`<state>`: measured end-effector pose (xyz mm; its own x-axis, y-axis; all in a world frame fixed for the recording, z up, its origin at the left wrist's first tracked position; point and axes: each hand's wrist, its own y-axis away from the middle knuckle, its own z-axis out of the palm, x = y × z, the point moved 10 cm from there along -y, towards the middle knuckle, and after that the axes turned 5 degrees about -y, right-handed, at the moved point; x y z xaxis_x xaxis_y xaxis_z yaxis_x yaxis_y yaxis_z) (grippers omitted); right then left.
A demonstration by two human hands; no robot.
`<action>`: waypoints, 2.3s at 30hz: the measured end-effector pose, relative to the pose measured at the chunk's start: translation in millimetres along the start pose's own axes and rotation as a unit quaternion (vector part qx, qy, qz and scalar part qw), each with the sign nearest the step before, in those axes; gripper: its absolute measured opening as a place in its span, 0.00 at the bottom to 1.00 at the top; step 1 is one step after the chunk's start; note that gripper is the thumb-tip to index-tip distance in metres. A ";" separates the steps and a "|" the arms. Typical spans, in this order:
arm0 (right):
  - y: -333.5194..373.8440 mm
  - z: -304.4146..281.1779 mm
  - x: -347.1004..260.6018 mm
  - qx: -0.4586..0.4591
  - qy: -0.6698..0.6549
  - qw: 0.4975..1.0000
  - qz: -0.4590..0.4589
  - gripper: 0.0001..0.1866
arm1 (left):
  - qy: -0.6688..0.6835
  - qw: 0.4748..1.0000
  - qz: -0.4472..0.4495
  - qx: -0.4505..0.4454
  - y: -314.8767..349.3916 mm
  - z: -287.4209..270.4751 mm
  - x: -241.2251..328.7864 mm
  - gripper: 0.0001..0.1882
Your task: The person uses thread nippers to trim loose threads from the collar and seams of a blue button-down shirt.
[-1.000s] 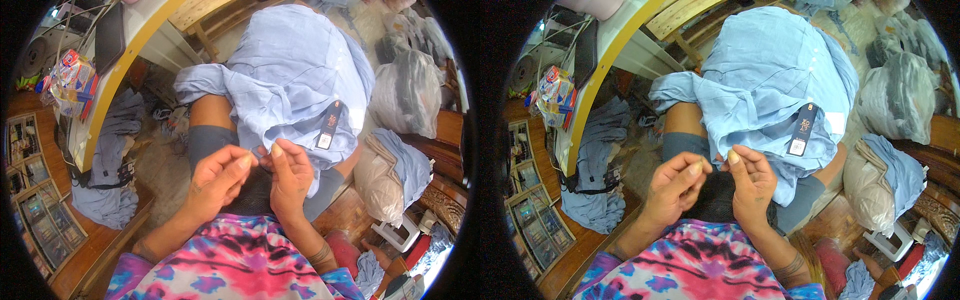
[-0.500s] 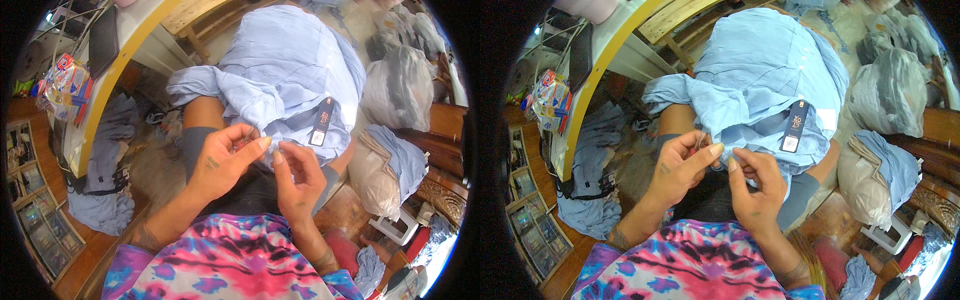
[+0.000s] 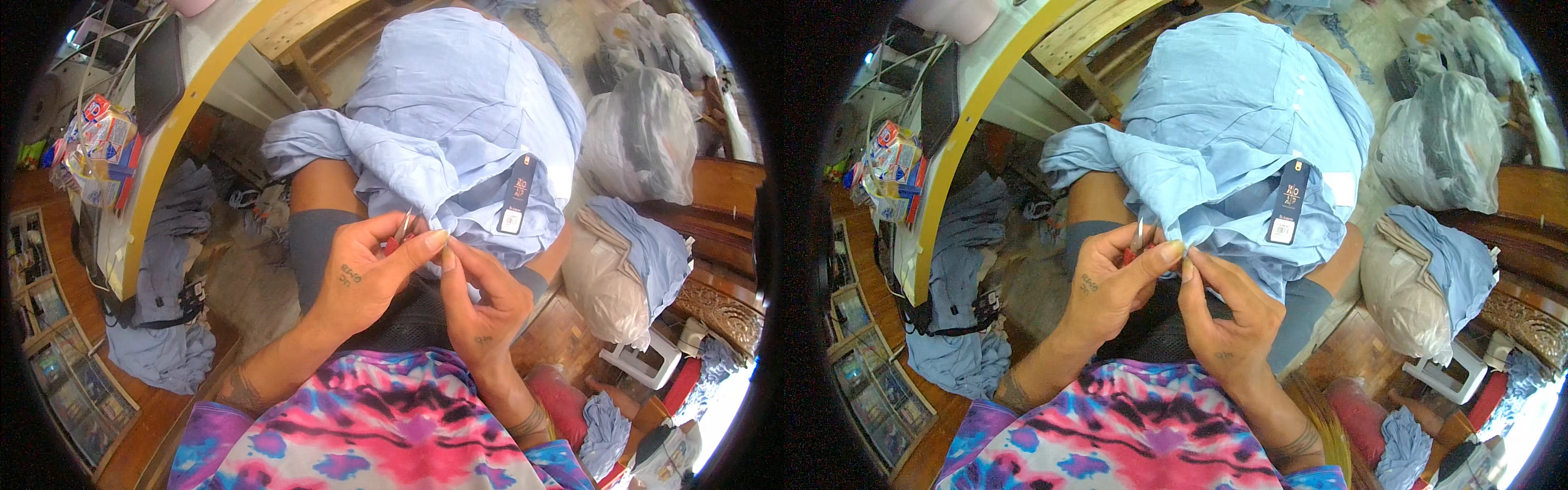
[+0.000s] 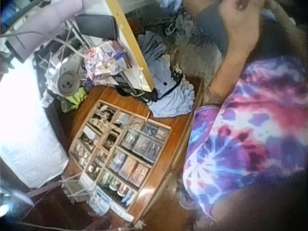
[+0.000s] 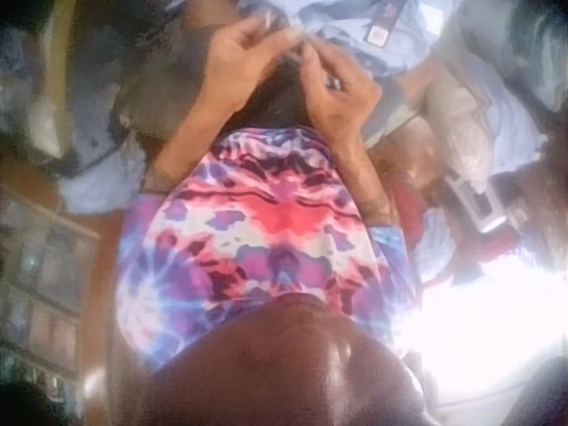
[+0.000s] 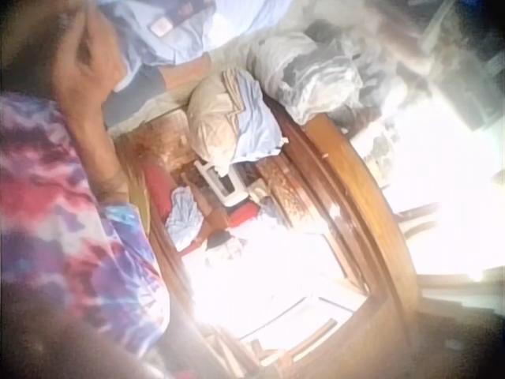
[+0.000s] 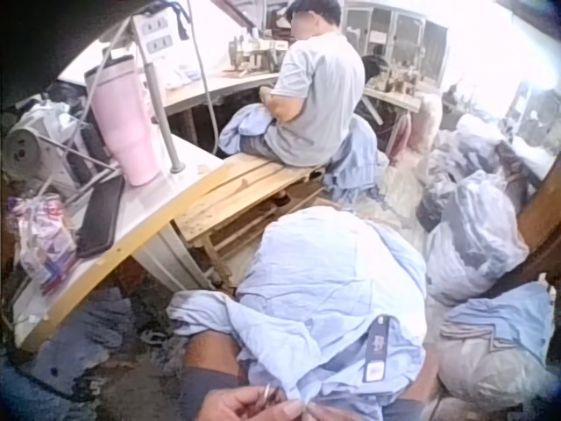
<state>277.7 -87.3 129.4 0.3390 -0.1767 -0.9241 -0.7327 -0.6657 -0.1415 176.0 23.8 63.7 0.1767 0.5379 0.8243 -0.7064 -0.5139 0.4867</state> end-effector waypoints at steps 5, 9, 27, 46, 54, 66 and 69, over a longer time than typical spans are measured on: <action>0.8 -2.0 5.7 0.012 -0.003 1.000 0.011 0.10 | 0.016 1.000 0.010 -0.007 -1.1 3.5 1.6 0.09; 2.3 1.1 16.4 0.023 -0.067 0.996 0.060 0.10 | 0.078 0.996 -0.026 -0.033 -2.5 3.0 -12.4 0.08; 4.3 11.6 33.9 -0.001 -0.198 0.970 0.144 0.10 | 0.230 0.955 -0.110 -0.151 -12.3 12.0 -21.2 0.10; 20.5 78.4 82.2 -0.103 -0.571 0.701 0.415 0.16 | 0.084 0.981 -0.068 -0.159 26.4 5.1 8.6 0.27; 22.4 88.5 76.5 -0.124 -0.636 0.641 0.411 0.18 | 0.143 0.962 -0.136 -0.188 39.9 23.4 -12.9 0.26; 19.2 84.4 77.3 -0.080 -0.588 0.714 0.371 0.18 | 0.109 0.973 -0.122 -0.162 37.4 16.9 -12.6 0.23; 16.8 77.1 79.3 -0.043 -0.541 0.772 0.330 0.17 | 0.127 0.974 -0.110 -0.155 37.2 15.6 -10.3 0.22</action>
<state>246.8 -56.5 26.4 -0.8177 0.1803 -0.5467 -0.4774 -0.7431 0.4690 158.6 -11.3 77.8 0.1988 0.7807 0.5924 -0.8502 -0.1633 0.5005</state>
